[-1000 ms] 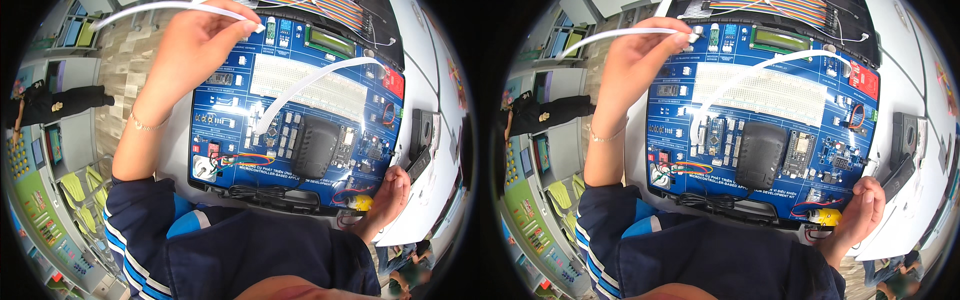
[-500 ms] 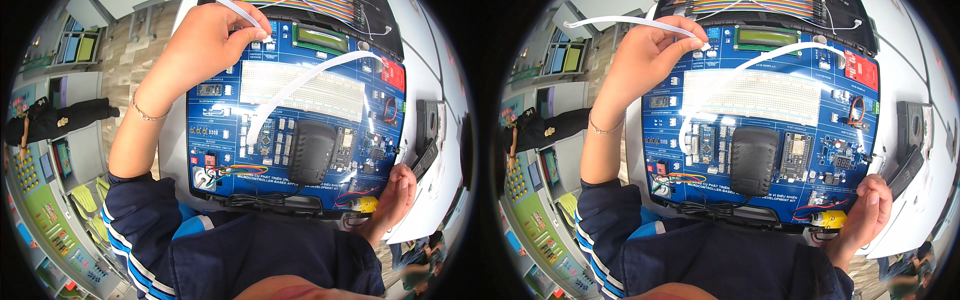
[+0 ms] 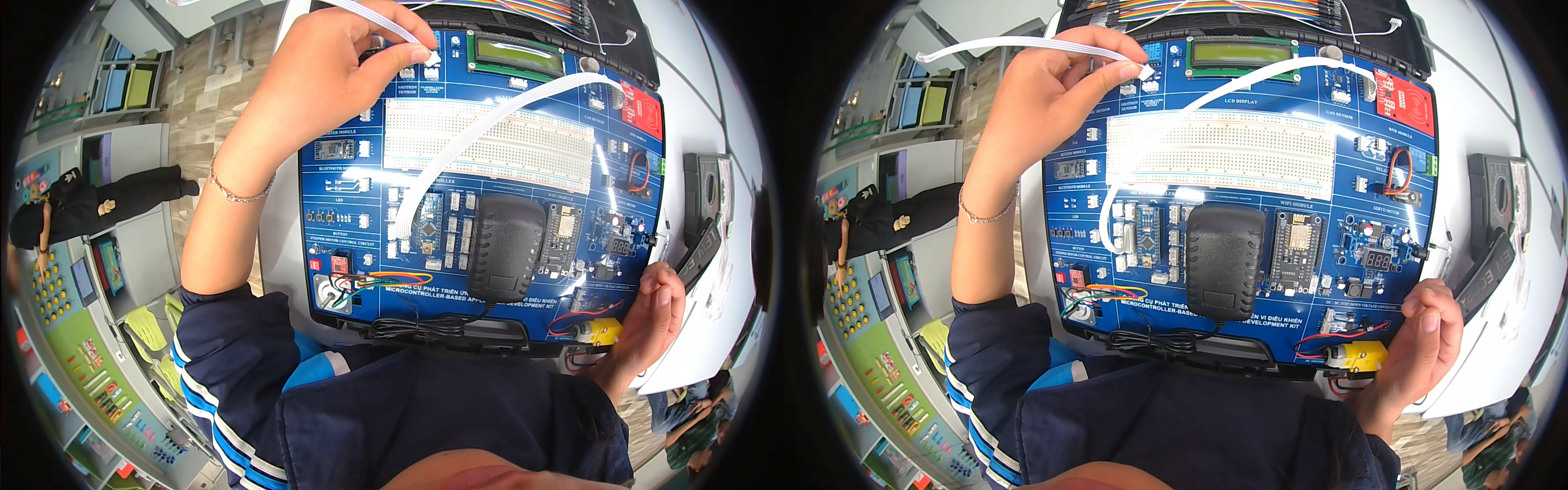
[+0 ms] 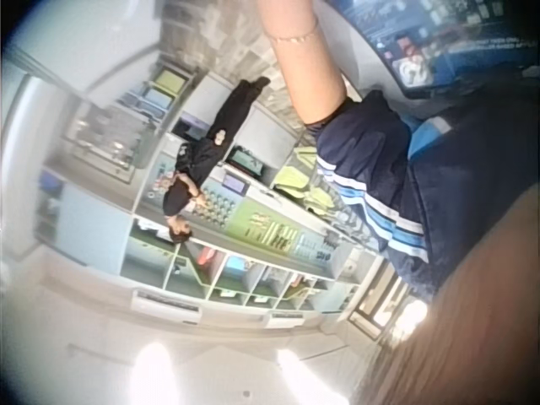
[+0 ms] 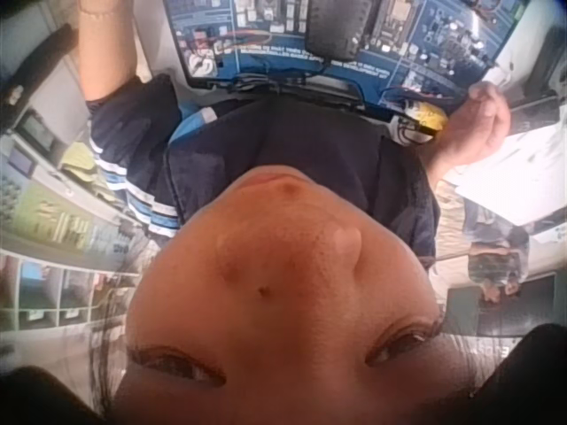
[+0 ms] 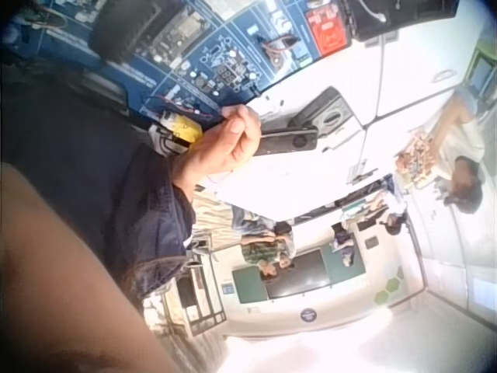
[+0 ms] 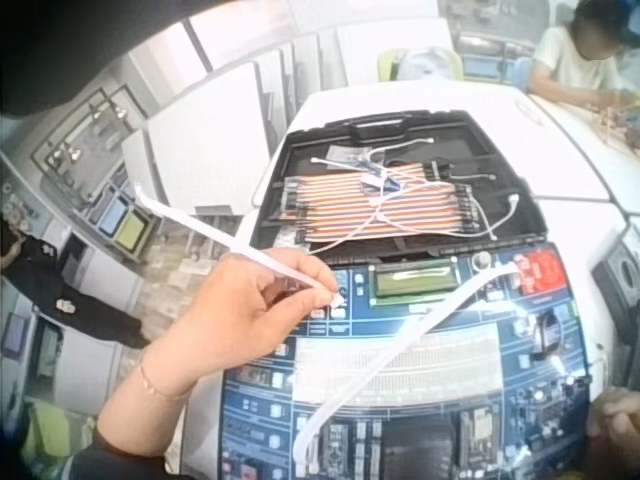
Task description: The person connects and adjusts multiple ribbon cables and jumper wires on a blue microcontroller development board. They repeatedly plug and unplug connectors, route cables across the board, and handle a small yellow component while working at a white table.
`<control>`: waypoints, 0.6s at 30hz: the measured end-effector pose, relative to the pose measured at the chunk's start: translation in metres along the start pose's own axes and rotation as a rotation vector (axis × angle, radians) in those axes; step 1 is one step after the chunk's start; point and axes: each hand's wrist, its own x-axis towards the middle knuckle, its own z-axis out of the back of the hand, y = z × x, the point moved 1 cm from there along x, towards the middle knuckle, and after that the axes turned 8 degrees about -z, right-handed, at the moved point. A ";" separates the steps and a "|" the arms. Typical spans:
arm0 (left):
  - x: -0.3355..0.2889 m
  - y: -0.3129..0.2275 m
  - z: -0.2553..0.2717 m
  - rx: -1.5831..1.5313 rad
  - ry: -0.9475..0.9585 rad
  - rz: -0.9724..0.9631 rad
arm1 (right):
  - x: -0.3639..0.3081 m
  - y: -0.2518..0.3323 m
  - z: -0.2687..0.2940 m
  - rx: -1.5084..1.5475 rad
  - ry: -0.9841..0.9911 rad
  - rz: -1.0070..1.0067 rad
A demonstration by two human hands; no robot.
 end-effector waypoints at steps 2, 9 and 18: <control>0.002 -0.001 -0.002 0.007 -0.017 -0.033 | -0.001 0.000 0.002 -0.001 0.006 0.000; -0.001 0.010 0.000 0.098 -0.027 -0.321 | 0.000 0.000 -0.001 0.008 0.009 0.002; 0.001 0.015 0.013 0.011 -0.013 -0.340 | 0.000 0.001 -0.002 0.002 0.001 0.006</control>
